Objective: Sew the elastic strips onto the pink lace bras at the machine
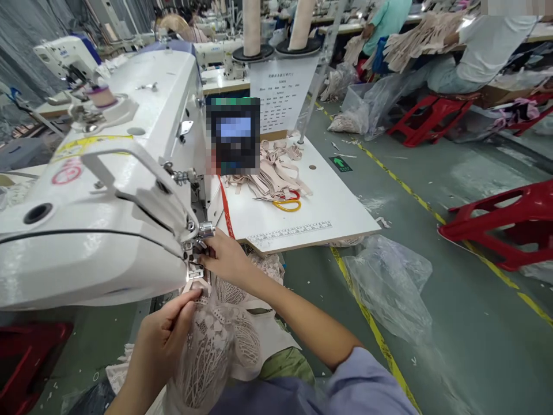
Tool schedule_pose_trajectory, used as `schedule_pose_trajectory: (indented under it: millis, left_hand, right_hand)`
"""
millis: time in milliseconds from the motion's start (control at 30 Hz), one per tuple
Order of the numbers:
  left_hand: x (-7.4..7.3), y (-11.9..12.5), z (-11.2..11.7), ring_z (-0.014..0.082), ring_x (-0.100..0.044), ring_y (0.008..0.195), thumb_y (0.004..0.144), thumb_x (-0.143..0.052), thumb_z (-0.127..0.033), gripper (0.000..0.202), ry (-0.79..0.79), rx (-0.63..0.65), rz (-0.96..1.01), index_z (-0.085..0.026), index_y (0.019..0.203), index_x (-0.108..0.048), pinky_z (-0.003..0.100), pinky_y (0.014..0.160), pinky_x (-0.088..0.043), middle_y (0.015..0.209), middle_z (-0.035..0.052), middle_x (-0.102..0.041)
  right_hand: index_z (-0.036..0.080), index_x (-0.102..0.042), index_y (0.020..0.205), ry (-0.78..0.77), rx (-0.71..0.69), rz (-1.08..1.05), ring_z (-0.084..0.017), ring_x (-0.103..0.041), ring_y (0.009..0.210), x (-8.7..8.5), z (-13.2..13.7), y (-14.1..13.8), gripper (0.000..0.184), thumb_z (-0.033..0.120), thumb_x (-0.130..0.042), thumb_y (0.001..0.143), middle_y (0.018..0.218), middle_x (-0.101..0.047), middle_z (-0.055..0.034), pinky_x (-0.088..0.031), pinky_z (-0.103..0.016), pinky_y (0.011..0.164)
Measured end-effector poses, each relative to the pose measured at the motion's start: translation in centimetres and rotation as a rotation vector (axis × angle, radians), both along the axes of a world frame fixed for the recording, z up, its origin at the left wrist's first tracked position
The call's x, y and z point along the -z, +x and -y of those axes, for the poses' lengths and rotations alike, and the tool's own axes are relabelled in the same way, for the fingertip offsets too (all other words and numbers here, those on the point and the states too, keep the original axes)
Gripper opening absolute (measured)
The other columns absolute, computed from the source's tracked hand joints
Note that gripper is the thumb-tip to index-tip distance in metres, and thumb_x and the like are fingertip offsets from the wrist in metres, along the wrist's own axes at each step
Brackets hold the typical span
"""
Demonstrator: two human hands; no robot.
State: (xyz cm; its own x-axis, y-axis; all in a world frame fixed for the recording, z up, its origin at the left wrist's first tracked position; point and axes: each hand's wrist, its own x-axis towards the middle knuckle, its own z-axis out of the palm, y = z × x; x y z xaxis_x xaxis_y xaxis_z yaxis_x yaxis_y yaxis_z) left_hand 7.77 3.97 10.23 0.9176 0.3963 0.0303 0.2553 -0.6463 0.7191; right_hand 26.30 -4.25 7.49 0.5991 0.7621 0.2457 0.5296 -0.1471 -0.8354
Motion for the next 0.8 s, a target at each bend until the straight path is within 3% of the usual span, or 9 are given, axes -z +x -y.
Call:
schedule_pose_trajectory:
  millis: [167,333,500,800]
  left_hand:
    - [0.3,-0.5,-0.6,0.0191,-0.076,0.089,0.097,-0.045,-0.029,0.033,0.205,0.087,0.055,-0.019,0.114,-0.071,0.021,0.071,-0.059,0.105,0.0054,-0.078]
    - [0.1,-0.8,-0.9,0.0152,-0.074,0.064,0.098,-0.043,-0.029,0.035,0.297,0.095,0.012,-0.019,0.118,-0.069,0.018,0.049,-0.051,0.091,0.0036,-0.080]
    - [0.2,-0.8,-1.0,0.0157,-0.074,0.069,0.098,-0.043,-0.027,0.034,0.335,0.121,0.022,-0.019,0.117,-0.069,0.019,0.056,-0.052,0.094,0.0031,-0.079]
    - [0.7,-0.9,-1.0,0.0179,-0.075,0.084,0.097,-0.044,-0.025,0.032,0.377,0.155,0.051,-0.022,0.117,-0.068,0.021,0.066,-0.055,0.104,0.0035,-0.078]
  right_hand:
    - [0.020,-0.057,0.075,0.020,0.028,-0.070,-0.017,-0.052,0.072,-0.2,0.0,-0.3,0.005,0.017,-0.055,0.078,0.084,-0.054,-0.0018,-0.044,-0.027,0.063]
    - [0.021,-0.059,0.081,0.022,0.024,-0.081,-0.018,-0.052,0.074,-0.3,-0.2,-0.6,0.003,0.021,-0.056,0.080,0.084,-0.054,-0.0015,-0.044,-0.029,0.065]
    - [0.020,-0.058,0.082,0.036,0.031,-0.060,-0.019,-0.053,0.080,0.1,-0.3,-0.5,0.005,0.019,-0.055,0.079,0.088,-0.056,-0.0033,-0.044,-0.029,0.067]
    - [0.019,-0.057,0.076,0.062,0.028,-0.010,-0.017,-0.052,0.073,0.7,-0.2,-0.3,0.004,0.018,-0.054,0.079,0.090,-0.056,-0.0039,-0.041,-0.029,0.064]
